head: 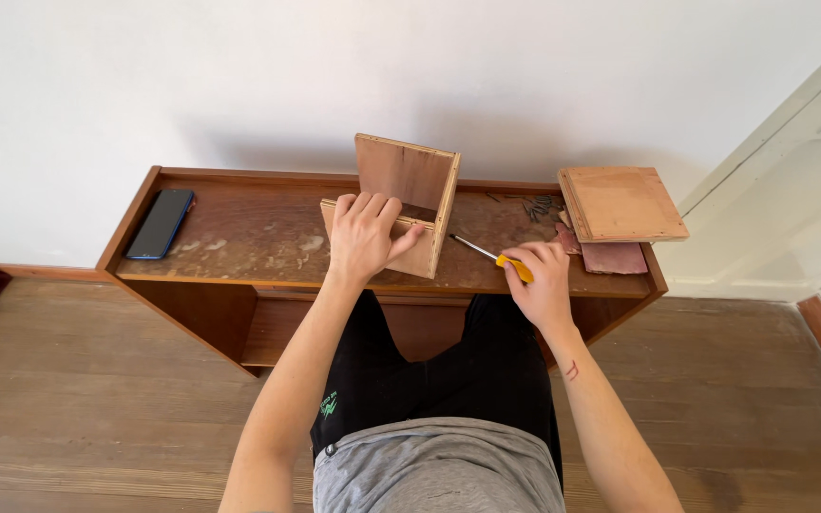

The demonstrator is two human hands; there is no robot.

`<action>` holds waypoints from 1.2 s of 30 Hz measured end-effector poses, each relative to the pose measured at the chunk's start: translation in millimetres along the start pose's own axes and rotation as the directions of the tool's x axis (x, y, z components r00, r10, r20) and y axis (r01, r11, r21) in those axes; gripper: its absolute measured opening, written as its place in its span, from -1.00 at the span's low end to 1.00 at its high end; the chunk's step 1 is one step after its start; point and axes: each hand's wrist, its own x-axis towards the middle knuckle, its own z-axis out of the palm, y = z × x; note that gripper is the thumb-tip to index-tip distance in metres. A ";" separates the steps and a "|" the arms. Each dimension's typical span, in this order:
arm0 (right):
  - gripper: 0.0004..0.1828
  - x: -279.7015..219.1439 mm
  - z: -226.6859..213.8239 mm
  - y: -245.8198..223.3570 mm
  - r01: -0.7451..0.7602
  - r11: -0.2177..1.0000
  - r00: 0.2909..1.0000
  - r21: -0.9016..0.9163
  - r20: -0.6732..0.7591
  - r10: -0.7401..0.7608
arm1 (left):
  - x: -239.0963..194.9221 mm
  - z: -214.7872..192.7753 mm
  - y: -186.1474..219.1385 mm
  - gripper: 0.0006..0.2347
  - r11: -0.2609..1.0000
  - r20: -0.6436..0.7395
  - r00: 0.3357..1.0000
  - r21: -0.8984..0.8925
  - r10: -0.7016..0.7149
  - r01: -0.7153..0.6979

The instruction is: The person assembles a small wooden box by screwing together pre-cut plywood panels using a yellow-handled screwdriver. They attach the side panels, then the top and bottom, and finally the back panel, tightening each screw before moving to the next. The finished box is placed on the table.

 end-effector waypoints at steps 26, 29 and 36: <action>-0.83 -225.9 9.5 -46.3 -0.709 0.605 0.700 0.362 0.253 0.668 | 184.8 -33.5 -35.5 -0.29 0.907 0.897 0.410 -0.026 -0.165 0.420; -0.81 -223.5 7.6 -46.1 -0.718 0.602 0.693 0.349 0.280 0.665 | 189.6 -29.3 -26.9 -0.30 0.900 0.915 0.380 -0.050 -0.133 0.434; -0.80 -289.2 50.1 53.3 -0.737 0.496 0.596 0.458 0.097 0.797 | 154.9 5.4 -30.9 -0.39 0.950 0.819 0.572 -0.214 0.049 0.226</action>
